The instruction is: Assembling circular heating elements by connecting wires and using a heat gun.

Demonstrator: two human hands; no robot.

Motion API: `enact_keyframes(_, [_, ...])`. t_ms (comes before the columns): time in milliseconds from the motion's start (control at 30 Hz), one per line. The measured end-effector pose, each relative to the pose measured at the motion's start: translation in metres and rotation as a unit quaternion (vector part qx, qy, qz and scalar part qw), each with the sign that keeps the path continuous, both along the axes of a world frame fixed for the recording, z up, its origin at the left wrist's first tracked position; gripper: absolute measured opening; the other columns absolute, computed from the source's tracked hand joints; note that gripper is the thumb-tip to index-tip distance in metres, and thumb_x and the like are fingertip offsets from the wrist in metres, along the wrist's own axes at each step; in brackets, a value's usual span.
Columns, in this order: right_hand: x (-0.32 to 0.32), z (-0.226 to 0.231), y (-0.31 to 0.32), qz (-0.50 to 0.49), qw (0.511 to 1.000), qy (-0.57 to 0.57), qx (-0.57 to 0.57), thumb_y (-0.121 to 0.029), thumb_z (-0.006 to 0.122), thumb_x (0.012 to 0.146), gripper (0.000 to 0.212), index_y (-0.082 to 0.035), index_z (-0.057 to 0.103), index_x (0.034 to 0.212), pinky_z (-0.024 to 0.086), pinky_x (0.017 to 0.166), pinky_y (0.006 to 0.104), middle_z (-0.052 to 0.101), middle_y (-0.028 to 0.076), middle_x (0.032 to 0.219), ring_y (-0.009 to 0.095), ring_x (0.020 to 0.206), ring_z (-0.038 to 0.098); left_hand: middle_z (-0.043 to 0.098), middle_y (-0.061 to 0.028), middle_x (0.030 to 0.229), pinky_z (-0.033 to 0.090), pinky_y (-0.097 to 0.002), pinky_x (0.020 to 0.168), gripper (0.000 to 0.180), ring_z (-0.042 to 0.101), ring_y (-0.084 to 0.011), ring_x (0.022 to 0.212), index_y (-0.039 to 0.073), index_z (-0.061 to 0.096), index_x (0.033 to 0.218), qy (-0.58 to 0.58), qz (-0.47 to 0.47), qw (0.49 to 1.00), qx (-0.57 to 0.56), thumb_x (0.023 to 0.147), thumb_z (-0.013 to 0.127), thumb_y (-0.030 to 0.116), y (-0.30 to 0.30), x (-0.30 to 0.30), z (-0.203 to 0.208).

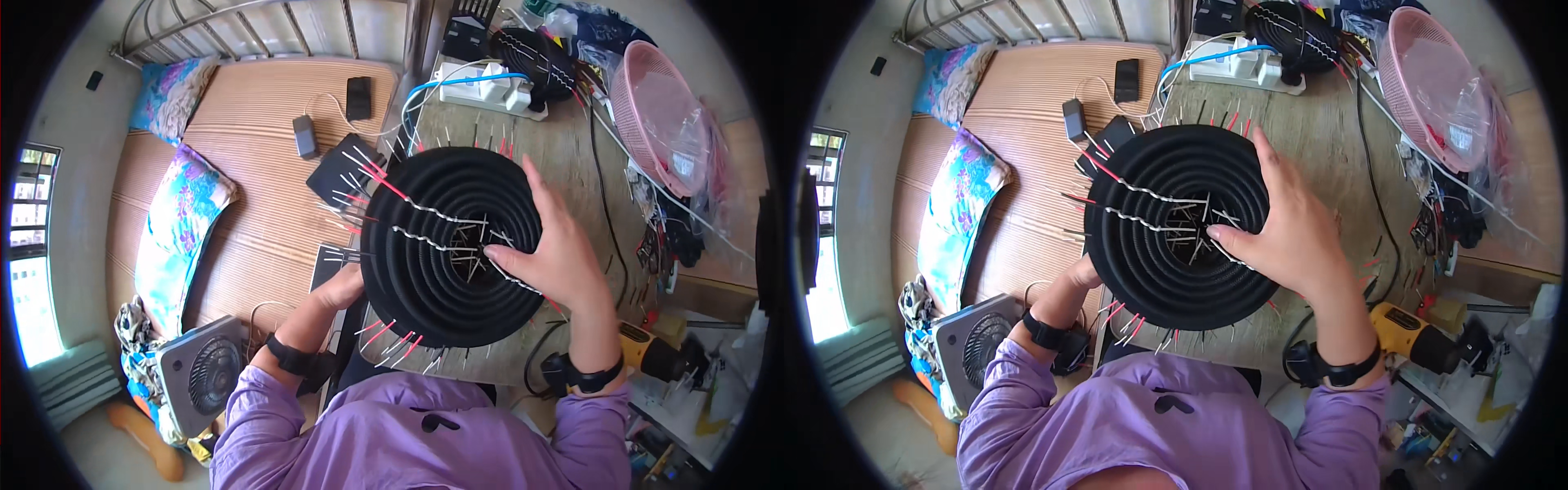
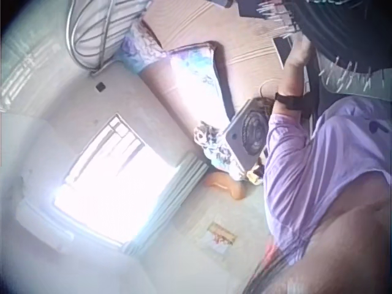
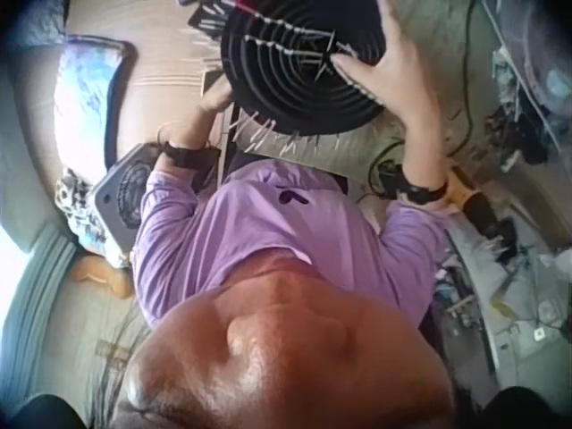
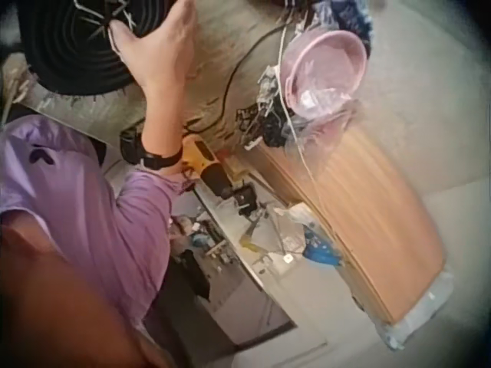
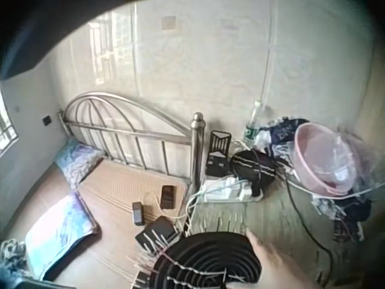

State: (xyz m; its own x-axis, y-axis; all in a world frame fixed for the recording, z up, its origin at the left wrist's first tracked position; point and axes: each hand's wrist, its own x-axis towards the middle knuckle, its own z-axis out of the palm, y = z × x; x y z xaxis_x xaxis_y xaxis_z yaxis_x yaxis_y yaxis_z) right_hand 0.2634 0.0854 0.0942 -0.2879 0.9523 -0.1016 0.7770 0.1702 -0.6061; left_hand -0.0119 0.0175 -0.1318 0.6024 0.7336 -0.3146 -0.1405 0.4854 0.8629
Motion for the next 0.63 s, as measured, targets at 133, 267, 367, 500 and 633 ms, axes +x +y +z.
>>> enact_keyframes(133, [0.0,0.001,0.002,-0.053,0.995,0.062,-0.049,-0.013,0.074,0.061,0.095,-0.011,0.02,0.138,0.033,0.098,0.0368,0.04,0.019,0.13,0.029,0.119,0.041,0.043,-0.008,0.126,0.037,-0.0325,0.093,0.062,0.044,-0.0172,0.112,0.007,0.028,0.134,-0.019,0.02,0.996,-0.079,0.089,0.04,0.048,-0.003,0.005,0.033])
enact_keyframes(267, [0.013,-0.017,0.001,-0.072,0.988,0.108,-0.087,-0.01,0.074,0.059,0.096,-0.012,0.019,0.138,0.032,0.099,0.0361,0.038,0.017,0.131,0.027,0.119,0.041,0.042,-0.0078,0.126,0.036,-0.0325,0.094,0.064,0.043,-0.0176,0.113,0.007,0.024,0.135,-0.077,0.052,0.986,-0.138,0.089,0.038,0.049,0.007,0.009,0.064])
enact_keyframes(367, [0.012,-0.018,0.003,-0.085,0.985,0.11,-0.1,-0.009,0.074,0.06,0.096,-0.012,0.018,0.139,0.03,0.1,0.0352,0.037,0.016,0.132,0.025,0.12,0.039,0.04,-0.008,0.128,0.036,-0.0333,0.095,0.066,0.043,-0.0186,0.114,0.008,0.021,0.136,-0.099,0.065,0.982,-0.15,0.088,0.04,0.05,0.008,0.009,0.069])
enact_keyframes(500, [0.027,-0.036,-0.014,-0.085,0.979,0.175,-0.068,-0.014,0.076,0.06,0.098,-0.012,0.017,0.139,0.031,0.1,0.0365,0.037,0.016,0.132,0.027,0.121,0.039,0.035,-0.0086,0.132,0.035,-0.036,0.096,0.072,0.041,-0.0214,0.117,0.013,0.015,0.138,-0.102,0.071,0.982,-0.144,0.085,0.046,0.05,0.013,0.008,0.079])
enact_keyframes(633, [0.033,-0.05,-0.039,-0.091,0.964,0.25,-0.017,-0.016,0.075,0.062,0.1,-0.015,0.012,0.139,0.024,0.104,0.0378,0.032,0.015,0.136,0.027,0.125,0.033,0.031,-0.0093,0.136,0.031,-0.0424,0.1,0.085,0.037,-0.0262,0.121,0.019,0.009,0.14,-0.158,0.051,0.97,-0.179,0.078,0.058,0.05,0.032,0.006,0.097])
